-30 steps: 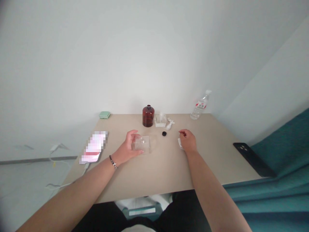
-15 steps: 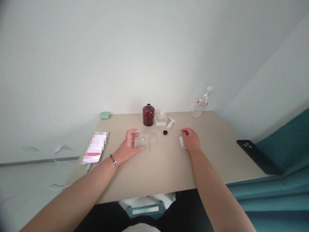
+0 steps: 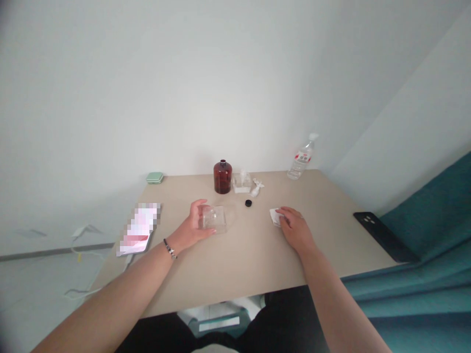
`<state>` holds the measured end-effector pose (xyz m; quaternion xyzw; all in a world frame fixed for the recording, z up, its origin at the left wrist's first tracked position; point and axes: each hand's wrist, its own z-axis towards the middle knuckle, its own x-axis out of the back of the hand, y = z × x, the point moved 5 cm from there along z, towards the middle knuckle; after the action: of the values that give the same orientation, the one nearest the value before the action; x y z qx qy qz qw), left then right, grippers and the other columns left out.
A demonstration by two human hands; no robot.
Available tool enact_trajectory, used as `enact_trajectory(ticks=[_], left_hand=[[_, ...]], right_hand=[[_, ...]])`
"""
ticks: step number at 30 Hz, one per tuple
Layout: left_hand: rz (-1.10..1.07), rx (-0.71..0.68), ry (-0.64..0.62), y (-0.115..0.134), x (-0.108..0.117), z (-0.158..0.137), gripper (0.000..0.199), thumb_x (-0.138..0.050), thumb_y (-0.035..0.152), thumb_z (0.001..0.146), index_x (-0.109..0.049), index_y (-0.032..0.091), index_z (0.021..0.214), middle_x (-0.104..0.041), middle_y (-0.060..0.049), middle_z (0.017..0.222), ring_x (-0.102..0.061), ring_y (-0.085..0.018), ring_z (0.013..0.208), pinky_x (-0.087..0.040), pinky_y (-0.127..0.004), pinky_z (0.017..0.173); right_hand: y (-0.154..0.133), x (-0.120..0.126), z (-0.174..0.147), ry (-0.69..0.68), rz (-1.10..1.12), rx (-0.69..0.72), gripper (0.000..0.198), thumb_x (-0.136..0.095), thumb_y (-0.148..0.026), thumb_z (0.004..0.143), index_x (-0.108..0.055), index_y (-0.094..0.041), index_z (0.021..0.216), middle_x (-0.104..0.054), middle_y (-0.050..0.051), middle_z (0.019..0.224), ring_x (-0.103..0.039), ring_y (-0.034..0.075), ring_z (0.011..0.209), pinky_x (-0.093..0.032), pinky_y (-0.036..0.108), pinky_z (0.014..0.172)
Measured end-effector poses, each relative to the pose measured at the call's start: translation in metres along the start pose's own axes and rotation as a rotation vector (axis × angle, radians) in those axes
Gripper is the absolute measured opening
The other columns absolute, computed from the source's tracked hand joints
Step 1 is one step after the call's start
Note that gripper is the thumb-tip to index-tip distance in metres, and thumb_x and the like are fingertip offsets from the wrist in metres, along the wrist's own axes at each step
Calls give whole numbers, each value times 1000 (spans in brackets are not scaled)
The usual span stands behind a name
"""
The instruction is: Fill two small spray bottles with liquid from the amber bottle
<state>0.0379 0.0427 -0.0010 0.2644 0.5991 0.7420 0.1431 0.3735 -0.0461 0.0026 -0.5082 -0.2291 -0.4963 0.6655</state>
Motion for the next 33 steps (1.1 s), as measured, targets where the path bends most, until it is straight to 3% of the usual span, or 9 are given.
enact_trajectory(ticks=[4, 7, 10, 12, 15, 19, 22, 29, 33], left_hand=[[-31, 0, 1, 0, -1, 0, 87, -78, 21, 70, -19, 26, 134, -45, -10, 126, -50, -25, 121, -38, -51, 108], [-40, -7, -4, 0, -1, 0, 89, -79, 22, 68, -20, 26, 135, -44, -10, 127, -50, -26, 120, -37, -51, 108], [-27, -20, 7, -1, 0, 0, 91, -81, 24, 66, -22, 25, 135, -44, -10, 129, -50, -27, 119, -35, -52, 109], [-13, -23, 23, -3, 1, 0, 92, -82, 25, 65, -24, 25, 136, -46, -10, 127, -51, -28, 119, -33, -53, 110], [8, -30, 29, -4, 2, 0, 90, -81, 28, 65, -24, 24, 136, -48, -10, 125, -52, -29, 118, -33, -53, 109], [64, -66, 0, -1, 1, 0, 90, -78, 31, 68, -22, 20, 137, -46, -14, 130, -48, -32, 124, -33, -52, 110], [72, -74, -12, 2, 0, -1, 89, -77, 30, 68, -24, 17, 139, -45, -17, 131, -47, -35, 126, -33, -54, 109], [6, -73, 31, 4, 1, -2, 88, -80, 23, 61, -36, 18, 137, -49, -15, 128, -48, -36, 124, -33, -55, 110], [21, -104, 33, 3, 1, -1, 88, -81, 25, 62, -35, 22, 137, -50, -13, 128, -49, -35, 123, -35, -54, 109]], right_hand=[[-29, 6, 9, 119, 102, -12, 31, -45, -36, 87, -70, -22, 101, -67, 11, 111, -61, 25, 107, -46, 45, 96], [-71, 1, 26, 153, 258, 1, 31, -47, -39, 88, -67, -24, 108, -65, 10, 113, -62, 23, 100, -51, 40, 84], [-120, -11, 59, 105, 343, 8, 40, -48, -39, 87, -61, -24, 121, -64, 11, 118, -61, 24, 102, -51, 40, 83], [-149, -18, 86, 105, 241, 12, 47, -49, -39, 85, -58, -21, 127, -61, 14, 125, -56, 28, 113, -45, 45, 95], [-175, -27, 123, 119, -89, -65, 58, -56, -53, 81, -58, -18, 127, -42, 18, 147, -33, 38, 136, -25, 58, 108], [-187, -47, 152, -39, -306, -77, 81, -57, -71, 73, -55, -12, 129, -29, 21, 155, -20, 41, 142, -4, 67, 110], [-188, -57, 163, -91, -361, -59, 84, -57, -73, 71, -56, -12, 127, -27, 22, 155, -18, 43, 142, 4, 70, 108], [-195, -64, 172, -100, -357, -54, 74, -62, -70, 68, -63, -12, 114, -42, 22, 145, -29, 42, 136, -1, 70, 108], [-204, -50, 166, -37, -195, -58, 67, -69, -64, 64, -62, -15, 110, -58, 19, 129, -44, 39, 126, -8, 69, 109]])
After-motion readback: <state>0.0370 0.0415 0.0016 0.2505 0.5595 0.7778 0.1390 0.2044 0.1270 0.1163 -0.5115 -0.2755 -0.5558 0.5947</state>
